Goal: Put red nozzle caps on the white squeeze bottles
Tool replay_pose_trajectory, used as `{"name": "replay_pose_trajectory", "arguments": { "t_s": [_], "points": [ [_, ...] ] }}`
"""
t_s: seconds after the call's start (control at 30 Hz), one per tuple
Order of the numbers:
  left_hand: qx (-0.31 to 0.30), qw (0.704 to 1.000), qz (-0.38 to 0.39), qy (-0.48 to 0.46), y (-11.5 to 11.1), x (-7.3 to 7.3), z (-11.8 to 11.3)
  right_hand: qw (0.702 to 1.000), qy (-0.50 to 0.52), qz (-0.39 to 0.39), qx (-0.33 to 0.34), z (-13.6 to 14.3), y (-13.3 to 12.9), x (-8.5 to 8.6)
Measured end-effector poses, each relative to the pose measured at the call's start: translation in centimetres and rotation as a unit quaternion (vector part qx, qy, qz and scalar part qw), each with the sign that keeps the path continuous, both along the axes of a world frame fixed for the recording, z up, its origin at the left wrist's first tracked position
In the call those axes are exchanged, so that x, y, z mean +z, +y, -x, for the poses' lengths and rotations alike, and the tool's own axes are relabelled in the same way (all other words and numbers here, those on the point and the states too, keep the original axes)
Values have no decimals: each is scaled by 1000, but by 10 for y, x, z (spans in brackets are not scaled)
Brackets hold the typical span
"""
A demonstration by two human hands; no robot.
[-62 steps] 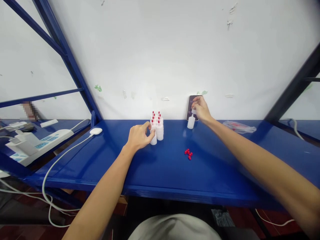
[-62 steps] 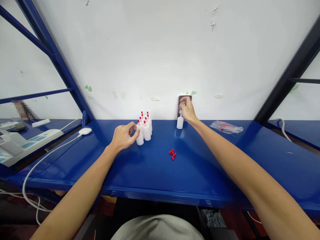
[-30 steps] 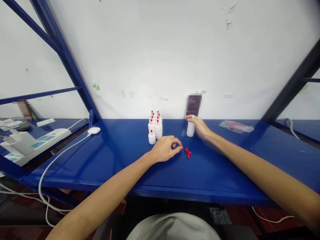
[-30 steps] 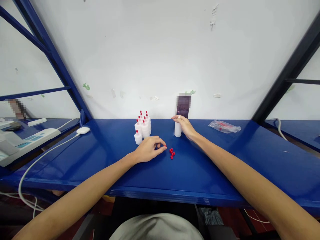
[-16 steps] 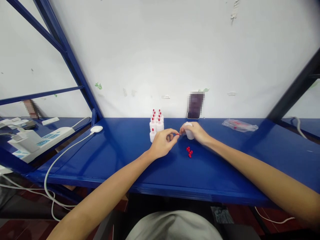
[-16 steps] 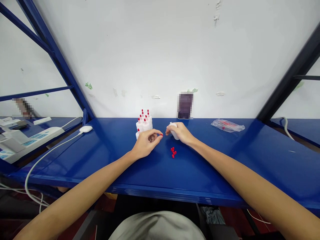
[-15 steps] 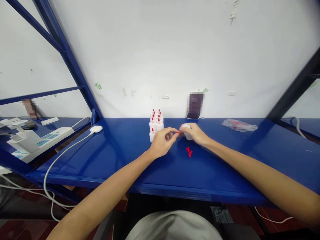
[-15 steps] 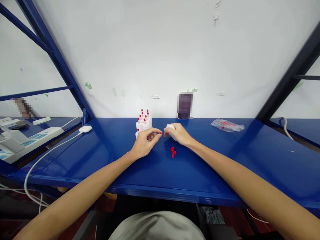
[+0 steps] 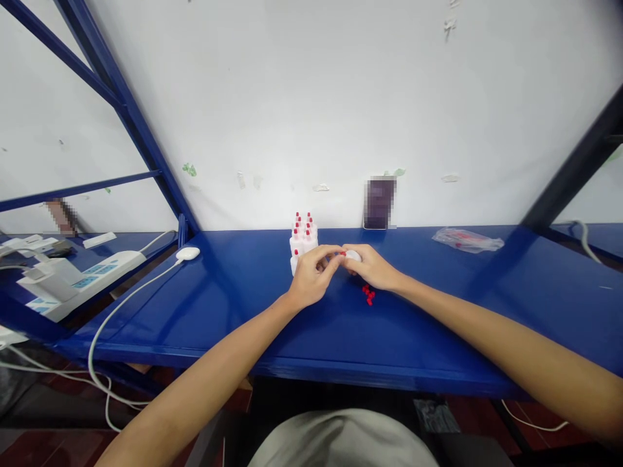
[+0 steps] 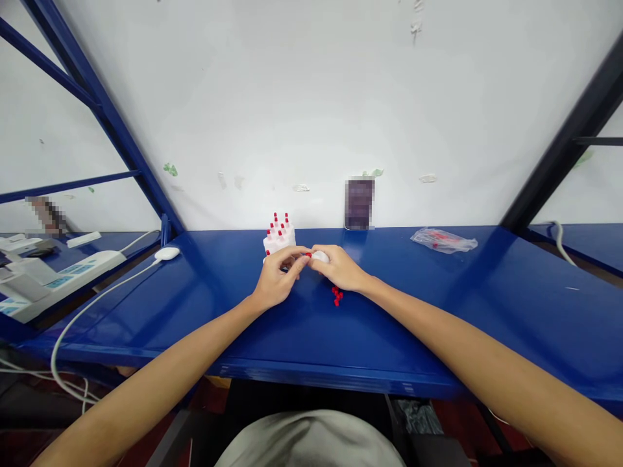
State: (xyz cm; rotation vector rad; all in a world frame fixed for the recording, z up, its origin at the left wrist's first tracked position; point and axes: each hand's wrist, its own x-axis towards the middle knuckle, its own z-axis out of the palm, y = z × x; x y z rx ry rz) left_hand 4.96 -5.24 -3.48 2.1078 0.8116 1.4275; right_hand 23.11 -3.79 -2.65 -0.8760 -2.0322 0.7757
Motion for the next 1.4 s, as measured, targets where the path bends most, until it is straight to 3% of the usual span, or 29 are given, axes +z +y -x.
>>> {"name": "replay_pose_trajectory", "arguments": {
  "t_s": [0.1,0.3,0.57,0.93,1.07,1.23,1.4],
  "points": [
    [1,1000,-13,15,0,0,0,1000,-2,-1,7,-1,-1,0],
    [-10,999,-13,28,-2,1,-1,996,34,33,81,-6,-1,0],
    [-75,992,35,98,-4,-3,1,998,-64,-11,-4,-4,-5,3],
    [-97,987,28,126,-5,-4,-1,994,-100,-53,-11,-3,-4,1],
    [-35,993,-22,113,-5,1,1,997,-73,-24,-1,-4,-3,1],
    [153,978,-134,52,12,17,32,997,6,-10,-76,-9,3,-3],
    [228,951,-148,145,32,25,67,985,67,-21,-156,-14,5,-5]
  ]
}}
